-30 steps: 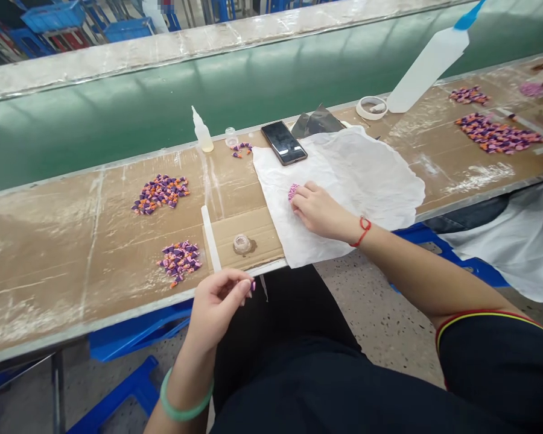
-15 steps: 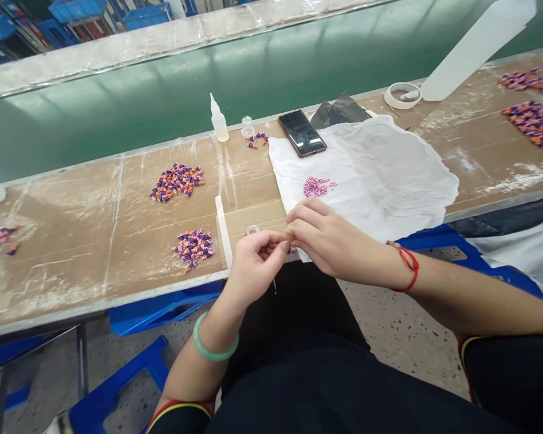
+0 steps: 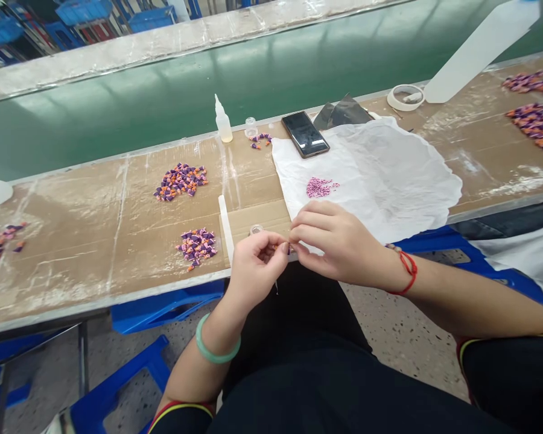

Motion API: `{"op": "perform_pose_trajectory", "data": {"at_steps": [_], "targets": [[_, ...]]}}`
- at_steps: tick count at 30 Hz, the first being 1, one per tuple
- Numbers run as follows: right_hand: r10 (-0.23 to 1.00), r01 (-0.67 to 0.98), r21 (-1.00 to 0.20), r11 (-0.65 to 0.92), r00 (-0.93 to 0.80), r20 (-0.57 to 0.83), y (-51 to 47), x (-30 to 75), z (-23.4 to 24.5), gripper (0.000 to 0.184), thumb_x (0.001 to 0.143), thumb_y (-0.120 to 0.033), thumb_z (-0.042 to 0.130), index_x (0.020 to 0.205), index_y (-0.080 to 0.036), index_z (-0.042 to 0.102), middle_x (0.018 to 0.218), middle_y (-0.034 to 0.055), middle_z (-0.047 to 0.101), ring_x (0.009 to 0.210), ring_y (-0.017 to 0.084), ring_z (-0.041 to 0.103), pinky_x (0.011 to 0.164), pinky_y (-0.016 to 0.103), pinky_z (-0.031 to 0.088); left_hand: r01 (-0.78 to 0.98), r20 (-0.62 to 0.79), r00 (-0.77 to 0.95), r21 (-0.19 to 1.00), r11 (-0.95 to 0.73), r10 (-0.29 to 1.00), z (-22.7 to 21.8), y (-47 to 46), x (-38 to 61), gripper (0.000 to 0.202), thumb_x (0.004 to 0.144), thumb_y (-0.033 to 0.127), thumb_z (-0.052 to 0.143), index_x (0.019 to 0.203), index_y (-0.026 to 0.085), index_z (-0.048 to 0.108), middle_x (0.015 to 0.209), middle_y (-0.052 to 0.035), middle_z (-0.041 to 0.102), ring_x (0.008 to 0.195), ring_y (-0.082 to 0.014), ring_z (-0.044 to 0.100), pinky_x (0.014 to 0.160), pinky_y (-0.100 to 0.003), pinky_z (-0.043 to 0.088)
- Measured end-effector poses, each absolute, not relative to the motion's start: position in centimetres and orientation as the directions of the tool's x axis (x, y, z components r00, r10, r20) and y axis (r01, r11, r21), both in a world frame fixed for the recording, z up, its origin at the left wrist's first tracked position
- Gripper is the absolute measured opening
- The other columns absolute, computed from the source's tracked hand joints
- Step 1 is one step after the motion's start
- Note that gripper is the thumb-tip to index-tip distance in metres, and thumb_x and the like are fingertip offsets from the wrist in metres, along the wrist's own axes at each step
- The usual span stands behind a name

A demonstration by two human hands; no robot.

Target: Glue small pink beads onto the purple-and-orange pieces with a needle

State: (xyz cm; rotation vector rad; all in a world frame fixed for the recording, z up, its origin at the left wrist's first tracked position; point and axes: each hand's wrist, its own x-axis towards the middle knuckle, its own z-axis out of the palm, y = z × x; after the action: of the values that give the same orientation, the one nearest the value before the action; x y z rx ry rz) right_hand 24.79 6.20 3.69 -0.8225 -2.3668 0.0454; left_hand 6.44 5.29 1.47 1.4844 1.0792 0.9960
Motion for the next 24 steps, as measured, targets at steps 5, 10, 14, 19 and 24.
{"op": "perform_pose_trajectory", "data": {"at_steps": [5,10,14,19,24], "targets": [[0.457,0.532,-0.041,0.846,-0.684,0.568,6.3,25.1,4.0,0.022,0.099,-0.013,0.049,0.081,-0.018,0.061,0.083,0.0065,0.067,0.079,0.02,0.056,0.069,0.035,0.041,0.119,-0.01,0.3,0.993,-0.027,0.954,1.7,5.3,6.1,0.023,0.083,0.038,0.066,0.071,0.019,0.063,0.06,-0.0006,0.059,0.054,-0.0121,0.052,0.05,-0.024,0.042],[0.359,0.477,0.064,0.877,-0.737,0.572,6.2,25.2,4.1,0.023,0.103,-0.012,0.046,0.088,-0.017,0.063,0.091,0.0072,0.07,0.085,0.021,0.059,0.073,0.035,0.043,0.141,0.033,0.289,0.987,-0.077,0.957,1.6,5.3,5.9,0.022,0.085,0.036,0.065,0.071,0.019,0.062,0.06,0.0,0.059,0.054,-0.0119,0.053,0.051,-0.024,0.043],[0.634,0.466,-0.43,0.773,-0.537,0.557,5.7,24.9,4.3,0.012,0.096,-0.012,0.052,0.09,-0.018,0.062,0.087,0.0052,0.068,0.08,0.018,0.06,0.072,0.032,0.047,0.303,0.318,0.248,0.872,-0.385,0.915,1.8,4.9,5.6,0.017,0.087,0.022,0.06,0.071,0.02,0.061,0.059,0.0019,0.059,0.051,-0.0096,0.05,0.051,-0.022,0.042],[0.877,0.333,-0.868,0.368,-0.434,0.205,5.3,24.5,5.1,0.01,0.086,-0.014,0.055,0.078,-0.018,0.059,0.074,-0.0008,0.062,0.066,0.012,0.054,0.061,0.024,0.044,0.449,0.713,0.326,0.462,-0.765,0.621,2.3,5.0,5.0,0.014,0.087,0.008,0.06,0.079,0.019,0.061,0.062,0.0029,0.06,0.052,-0.009,0.05,0.055,-0.021,0.044],[0.897,0.291,-0.947,0.138,-0.443,-0.005,5.4,24.2,6.0,0.012,0.083,-0.023,0.058,0.073,-0.017,0.061,0.07,-0.001,0.06,0.064,0.013,0.053,0.06,0.025,0.043,0.431,0.774,0.456,0.241,-0.87,0.44,2.7,5.4,4.5,0.014,0.088,0.005,0.062,0.087,0.018,0.06,0.07,-0.0013,0.067,0.061,-0.0121,0.057,0.061,-0.023,0.047]]}}
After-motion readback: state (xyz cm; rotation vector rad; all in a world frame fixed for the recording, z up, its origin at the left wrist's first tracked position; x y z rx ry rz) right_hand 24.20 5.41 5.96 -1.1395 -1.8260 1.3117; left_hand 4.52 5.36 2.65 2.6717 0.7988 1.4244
